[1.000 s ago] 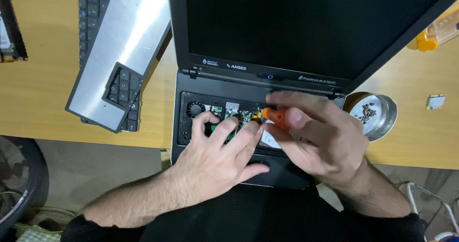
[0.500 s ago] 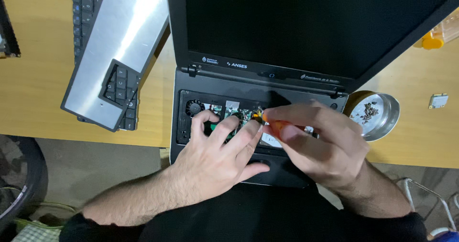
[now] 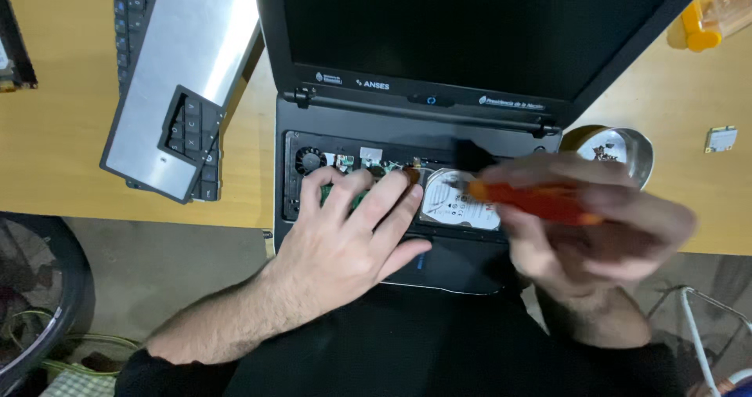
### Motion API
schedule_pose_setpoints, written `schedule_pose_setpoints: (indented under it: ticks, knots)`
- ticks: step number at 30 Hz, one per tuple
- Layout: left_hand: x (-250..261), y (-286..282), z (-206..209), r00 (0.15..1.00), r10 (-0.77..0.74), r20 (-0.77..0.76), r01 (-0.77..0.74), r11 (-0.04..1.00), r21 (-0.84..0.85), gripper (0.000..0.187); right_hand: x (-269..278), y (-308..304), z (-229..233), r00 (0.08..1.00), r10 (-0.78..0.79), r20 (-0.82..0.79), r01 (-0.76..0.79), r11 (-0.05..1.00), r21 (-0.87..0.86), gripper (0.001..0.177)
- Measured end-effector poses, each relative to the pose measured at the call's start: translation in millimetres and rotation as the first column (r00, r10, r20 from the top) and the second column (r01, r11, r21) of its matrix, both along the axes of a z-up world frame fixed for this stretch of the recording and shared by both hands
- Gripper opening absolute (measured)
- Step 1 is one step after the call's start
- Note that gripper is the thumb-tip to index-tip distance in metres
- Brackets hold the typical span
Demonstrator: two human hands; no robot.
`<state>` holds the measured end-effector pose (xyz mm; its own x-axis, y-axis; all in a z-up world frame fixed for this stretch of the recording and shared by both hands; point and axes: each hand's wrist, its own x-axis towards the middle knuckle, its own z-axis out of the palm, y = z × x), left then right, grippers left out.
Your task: The person installs a hard drive into a disassembled laptop. They align the drive in the bay, secure it with screws using a screwdriver, and connect the internal ribbon cable to the motherboard.
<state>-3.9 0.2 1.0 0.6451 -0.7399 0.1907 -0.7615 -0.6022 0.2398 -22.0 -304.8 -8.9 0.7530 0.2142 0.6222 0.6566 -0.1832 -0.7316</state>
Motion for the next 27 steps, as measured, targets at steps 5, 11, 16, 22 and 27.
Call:
schedule_pose_setpoints:
  ticks: [5, 11, 16, 22, 27]
  knots:
    - [-6, 4, -19, 0.997, 0.02, -0.07, -0.041, 0.943, -0.329, 0.045, -53, 5, 1, 0.868, -0.467, -0.167, 0.454, 0.884, -0.113, 0.051]
    - [-1, 7, -4, 0.991, 0.096, -0.09, -0.131, 0.756, -0.642, 0.027, -69, 5, 17, 0.781, -0.319, -0.537, 0.353, 0.935, -0.042, 0.056]
    - [-9, 14, 14, 0.984, 0.102, -0.146, -0.166, 0.817, -0.553, 0.031, -61, -9, 4, 0.848, -0.349, -0.4, 0.205, 0.91, -0.36, 0.05]
    - [-22, 24, 6, 0.99, 0.093, -0.108, -0.133, 0.883, -0.45, 0.019, -30, 3, 15, 0.946, -0.319, -0.062, 0.203, 0.729, -0.654, 0.045]
    - [-26, 29, -5, 0.994, 0.087, -0.066, -0.106, 0.908, -0.406, 0.017, -18, 10, 4, 0.951, -0.296, 0.094, 0.27, 0.639, -0.721, 0.033]
